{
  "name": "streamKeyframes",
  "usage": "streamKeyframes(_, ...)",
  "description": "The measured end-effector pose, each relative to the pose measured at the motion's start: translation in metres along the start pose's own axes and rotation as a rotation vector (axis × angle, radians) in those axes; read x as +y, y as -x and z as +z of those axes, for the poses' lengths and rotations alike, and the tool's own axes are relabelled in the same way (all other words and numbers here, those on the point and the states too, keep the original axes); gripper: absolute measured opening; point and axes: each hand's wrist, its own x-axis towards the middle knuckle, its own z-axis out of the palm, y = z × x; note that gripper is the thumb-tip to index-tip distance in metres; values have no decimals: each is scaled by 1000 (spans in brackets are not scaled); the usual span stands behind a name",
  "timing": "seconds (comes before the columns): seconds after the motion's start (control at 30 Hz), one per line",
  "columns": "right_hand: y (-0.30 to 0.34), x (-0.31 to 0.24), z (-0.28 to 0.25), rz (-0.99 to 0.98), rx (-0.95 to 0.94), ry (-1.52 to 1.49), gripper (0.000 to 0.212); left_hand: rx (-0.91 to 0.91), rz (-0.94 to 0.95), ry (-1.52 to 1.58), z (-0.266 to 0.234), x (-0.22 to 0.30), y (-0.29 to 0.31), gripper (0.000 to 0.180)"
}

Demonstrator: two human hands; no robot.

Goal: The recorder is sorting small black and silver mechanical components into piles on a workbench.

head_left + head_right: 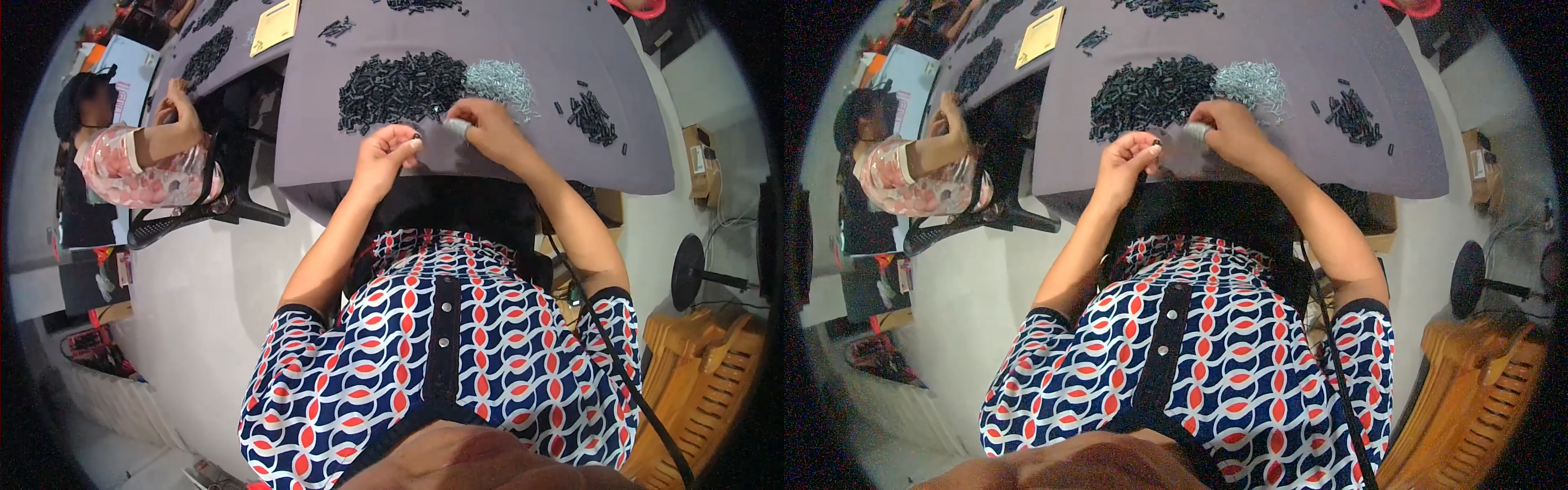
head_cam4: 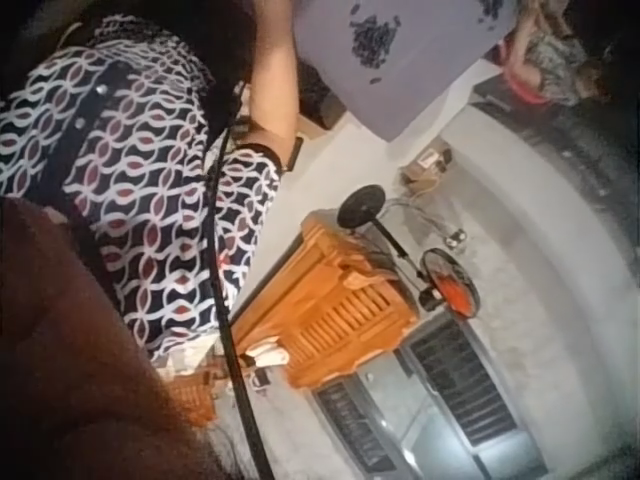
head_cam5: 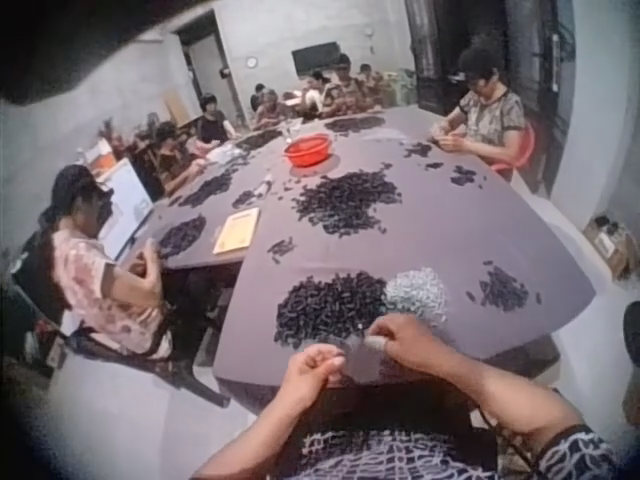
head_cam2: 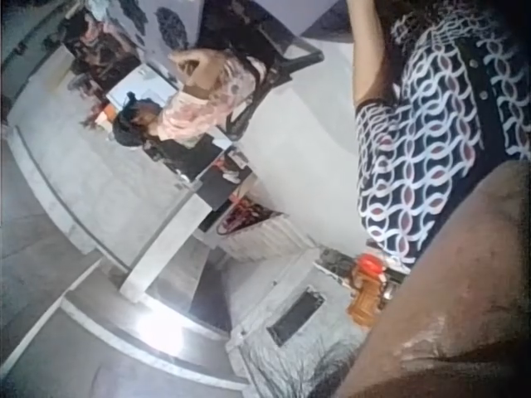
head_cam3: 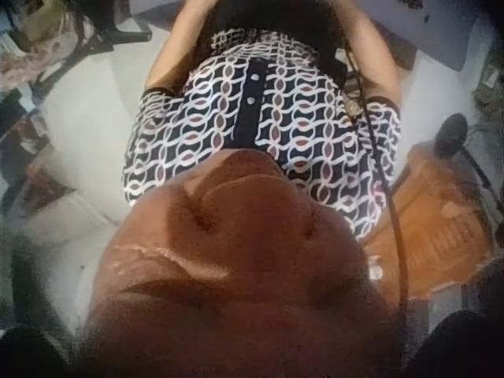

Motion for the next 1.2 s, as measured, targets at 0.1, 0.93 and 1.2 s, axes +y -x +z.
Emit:
streamKeyframes(0.1, -15, -1, 12, -78, 42, 240, 20, 38, -5, -7, -4, -7, -2, 6)
streamKeyframes(0.93, -28, 6, 8, -71, -24, 524, 23, 7, 27, 99, -15, -17, 2, 10)
streamKeyframes(1.2, -20, 10, 11, -106, -14, 538, 23, 30, 18, 64, -13, -17, 2, 10)
